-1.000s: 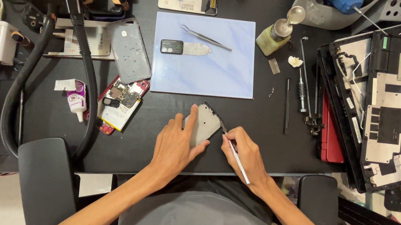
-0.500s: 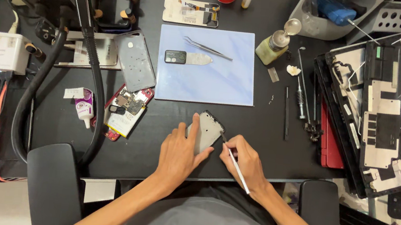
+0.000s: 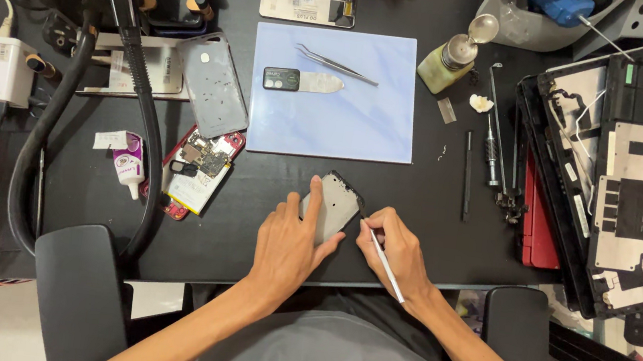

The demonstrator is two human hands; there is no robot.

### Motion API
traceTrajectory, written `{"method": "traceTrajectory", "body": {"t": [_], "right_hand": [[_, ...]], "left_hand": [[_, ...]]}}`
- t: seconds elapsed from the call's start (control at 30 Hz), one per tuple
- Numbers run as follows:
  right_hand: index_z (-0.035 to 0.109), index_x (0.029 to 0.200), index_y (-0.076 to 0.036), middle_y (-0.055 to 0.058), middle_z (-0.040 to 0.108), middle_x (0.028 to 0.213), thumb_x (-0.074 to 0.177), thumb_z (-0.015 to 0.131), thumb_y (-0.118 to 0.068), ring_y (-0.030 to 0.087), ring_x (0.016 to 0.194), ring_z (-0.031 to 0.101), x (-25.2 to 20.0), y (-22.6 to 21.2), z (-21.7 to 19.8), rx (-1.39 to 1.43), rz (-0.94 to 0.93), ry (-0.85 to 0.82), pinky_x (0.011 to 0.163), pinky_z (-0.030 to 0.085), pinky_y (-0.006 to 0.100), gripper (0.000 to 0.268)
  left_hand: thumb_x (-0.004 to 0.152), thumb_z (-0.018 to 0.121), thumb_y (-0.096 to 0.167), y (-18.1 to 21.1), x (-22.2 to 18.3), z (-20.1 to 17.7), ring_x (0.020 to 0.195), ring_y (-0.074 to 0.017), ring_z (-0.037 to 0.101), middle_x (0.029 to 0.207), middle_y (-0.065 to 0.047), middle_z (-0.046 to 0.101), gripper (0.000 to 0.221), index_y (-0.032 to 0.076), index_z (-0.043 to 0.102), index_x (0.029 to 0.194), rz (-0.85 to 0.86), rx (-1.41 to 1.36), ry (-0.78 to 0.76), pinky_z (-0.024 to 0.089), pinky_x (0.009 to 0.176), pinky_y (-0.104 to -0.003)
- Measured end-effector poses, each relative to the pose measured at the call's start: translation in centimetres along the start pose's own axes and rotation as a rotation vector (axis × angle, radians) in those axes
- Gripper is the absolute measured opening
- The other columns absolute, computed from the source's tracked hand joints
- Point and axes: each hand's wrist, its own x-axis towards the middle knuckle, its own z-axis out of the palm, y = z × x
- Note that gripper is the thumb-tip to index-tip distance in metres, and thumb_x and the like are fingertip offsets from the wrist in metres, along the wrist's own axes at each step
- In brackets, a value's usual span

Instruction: The person applies adhesive from a tube to the frame of a mobile phone and uses a thin tool to spread it along the edges.

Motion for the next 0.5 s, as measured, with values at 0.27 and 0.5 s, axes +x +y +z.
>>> {"method": "traceTrajectory", "body": {"t": [0.27, 0.5], "right_hand": [[0.057, 0.098, 0.002, 0.011, 0.064, 0.089, 0.094, 0.069, -0.001, 0.016, 0.071, 0.065, 0.41, -0.16, -0.07, -0.04, -0.156, 0.02, 0.064, 0.054, 0.029, 0.013], [0.057, 0.095, 0.001, 0.007, 0.062, 0.082, 0.092, 0.071, -0.002, 0.01, 0.061, 0.055, 0.3, 0.18, 0.15, 0.025, -0.052, 0.045, 0.056, 0.049, 0.025, 0.014]], "left_hand": [[0.079, 0.084, 0.039, 0.03, -0.12, -0.01, 0.073, -0.0302, 0.058, 0.095, -0.019, 0.056, 0.09, -0.005, 0.044, 0.146, 0.004, -0.026, -0.005, 0.052, 0.061, -0.04], [0.08, 0.082, 0.04, 0.27, -0.08, -0.12, 0.074, -0.0303, 0.058, 0.095, -0.018, 0.055, 0.089, -0.004, 0.043, 0.147, 0.002, 0.007, 0.005, 0.052, 0.062, -0.041]]}}
